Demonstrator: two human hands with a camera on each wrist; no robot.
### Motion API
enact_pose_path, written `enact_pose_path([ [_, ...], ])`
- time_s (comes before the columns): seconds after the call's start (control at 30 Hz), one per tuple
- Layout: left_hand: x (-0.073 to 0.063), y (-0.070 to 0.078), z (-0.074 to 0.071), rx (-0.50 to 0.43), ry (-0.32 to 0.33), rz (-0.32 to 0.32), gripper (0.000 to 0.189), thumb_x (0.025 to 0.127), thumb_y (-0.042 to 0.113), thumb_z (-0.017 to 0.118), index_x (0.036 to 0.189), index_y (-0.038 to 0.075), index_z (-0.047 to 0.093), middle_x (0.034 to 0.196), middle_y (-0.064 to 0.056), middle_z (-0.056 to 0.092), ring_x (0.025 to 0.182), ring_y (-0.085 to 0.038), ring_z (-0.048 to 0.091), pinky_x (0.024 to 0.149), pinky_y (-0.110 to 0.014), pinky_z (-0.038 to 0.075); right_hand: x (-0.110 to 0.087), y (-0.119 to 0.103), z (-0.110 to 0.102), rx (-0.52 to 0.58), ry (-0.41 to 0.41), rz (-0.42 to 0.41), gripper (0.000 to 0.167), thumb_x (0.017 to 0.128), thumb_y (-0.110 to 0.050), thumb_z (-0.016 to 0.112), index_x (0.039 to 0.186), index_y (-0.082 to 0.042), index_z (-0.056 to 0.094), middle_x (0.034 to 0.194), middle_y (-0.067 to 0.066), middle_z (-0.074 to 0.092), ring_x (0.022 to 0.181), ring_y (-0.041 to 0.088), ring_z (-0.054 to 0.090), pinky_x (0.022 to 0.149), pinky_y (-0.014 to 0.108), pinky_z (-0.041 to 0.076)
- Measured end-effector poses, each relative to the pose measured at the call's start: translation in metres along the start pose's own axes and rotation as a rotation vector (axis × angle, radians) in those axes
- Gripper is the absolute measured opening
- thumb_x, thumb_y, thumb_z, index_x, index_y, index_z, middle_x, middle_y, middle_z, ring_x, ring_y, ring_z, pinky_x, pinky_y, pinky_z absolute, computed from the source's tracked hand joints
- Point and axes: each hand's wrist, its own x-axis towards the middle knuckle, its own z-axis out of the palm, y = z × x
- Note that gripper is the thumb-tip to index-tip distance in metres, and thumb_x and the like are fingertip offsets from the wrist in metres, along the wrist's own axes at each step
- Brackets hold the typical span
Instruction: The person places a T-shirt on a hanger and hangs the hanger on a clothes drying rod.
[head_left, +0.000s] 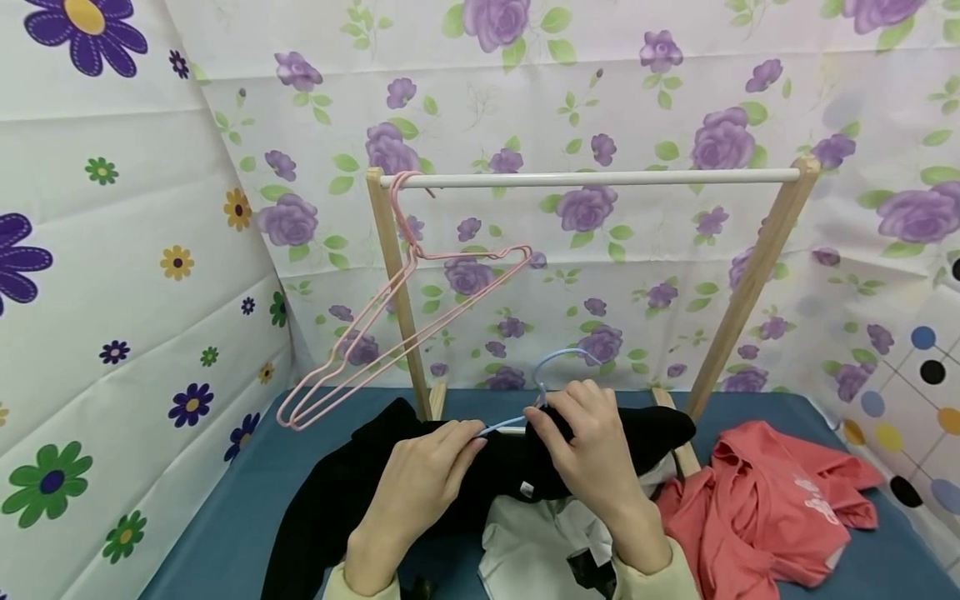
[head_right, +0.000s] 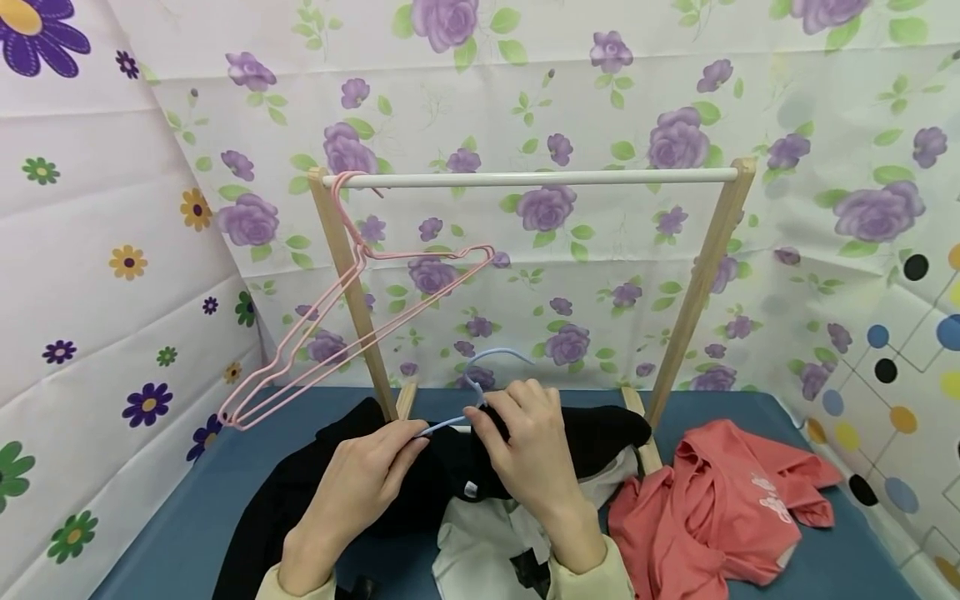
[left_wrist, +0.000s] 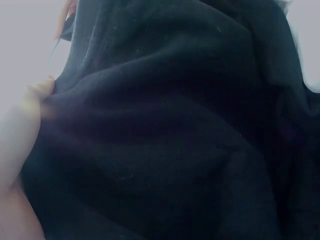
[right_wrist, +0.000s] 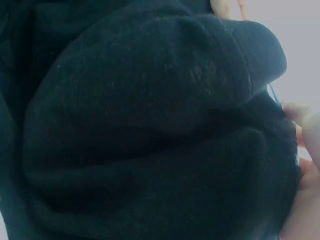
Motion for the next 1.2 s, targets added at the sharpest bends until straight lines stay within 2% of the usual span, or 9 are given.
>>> enact_pose_path([
  [0.1, 0.0, 0.001, 0.0, 0.002, -0.006, -0.005, 0.016, 0.101, 0.022, 0.057, 0.108, 0.011, 0.066, 0.082, 0.008, 0.061, 0.055, 0.003, 0.041, 0.05, -0.012, 0.034, 0.0, -0.003, 0.003, -0.003, -0.005, -0.011, 0.037, 0.1, -0.042, 0.053, 0.085, -0.011, 0.067, 0.077, -0.005, 0.052, 0.068, 0.014, 0.041, 0.068, 0.032, 0.026],
  [0.3, 0.0, 0.002, 0.001, -0.001, 0.008, 0.001, 0.015, 0.101, 0.021, 0.057, 0.107, 0.011, 0.066, 0.087, 0.006, 0.065, 0.058, 0.0, 0.051, 0.054, -0.013, 0.04, 0.0, -0.008, 0.01, 0.009, -0.026, -0.031, 0.034, 0.1, -0.04, 0.054, 0.086, -0.013, 0.068, 0.078, -0.006, 0.051, 0.068, 0.012, 0.041, 0.068, 0.03, 0.027],
  [0.53, -0.001, 0.003, 0.001, 0.001, 0.011, 0.012, 0.017, 0.102, 0.022, 0.054, 0.108, 0.011, 0.066, 0.088, 0.005, 0.066, 0.059, -0.001, 0.053, 0.055, -0.013, 0.041, -0.002, -0.01, 0.009, 0.029, -0.055, -0.012, 0.032, 0.099, -0.041, 0.056, 0.089, -0.013, 0.069, 0.078, -0.007, 0.051, 0.069, 0.012, 0.043, 0.068, 0.029, 0.029],
  [0.73, 0.001, 0.001, -0.002, 0.001, 0.009, -0.01, 0.014, 0.101, 0.021, 0.056, 0.108, 0.012, 0.066, 0.088, 0.006, 0.065, 0.058, 0.0, 0.05, 0.054, -0.014, 0.04, -0.002, -0.004, 0.004, 0.061, -0.072, 0.001, 0.019, 0.097, -0.03, 0.063, 0.093, -0.013, 0.07, 0.081, -0.007, 0.054, 0.071, 0.011, 0.045, 0.069, 0.03, 0.032],
  [0.9, 0.0, -0.003, -0.006, 0.005, 0.03, -0.03, 0.013, 0.099, 0.018, 0.06, 0.109, 0.012, 0.066, 0.089, 0.005, 0.067, 0.059, 0.0, 0.052, 0.054, -0.016, 0.043, -0.003, 0.003, 0.0, 0.069, -0.072, 0.032, 0.012, 0.097, -0.02, 0.062, 0.093, -0.012, 0.071, 0.083, -0.006, 0.058, 0.075, 0.013, 0.049, 0.07, 0.031, 0.034],
  [1.07, 0.0, -0.008, -0.013, 0.0, 0.056, -0.044, 0.013, 0.097, 0.015, 0.063, 0.109, 0.011, 0.065, 0.089, 0.004, 0.067, 0.057, 0.0, 0.049, 0.053, -0.017, 0.043, -0.003, 0.011, -0.005, 0.055, -0.054, 0.048, 0.021, 0.101, -0.023, 0.056, 0.09, -0.013, 0.07, 0.082, -0.006, 0.058, 0.075, 0.013, 0.049, 0.068, 0.03, 0.032],
  [1.2, -0.002, -0.014, -0.019, -0.009, 0.077, -0.071, 0.015, 0.096, 0.012, 0.064, 0.11, 0.009, 0.065, 0.088, 0.003, 0.066, 0.054, 0.001, 0.042, 0.049, -0.017, 0.039, -0.004, 0.02, -0.009, 0.019, -0.006, 0.029, 0.027, 0.103, -0.027, 0.053, 0.088, -0.013, 0.07, 0.079, -0.006, 0.057, 0.072, 0.013, 0.049, 0.065, 0.03, 0.03],
])
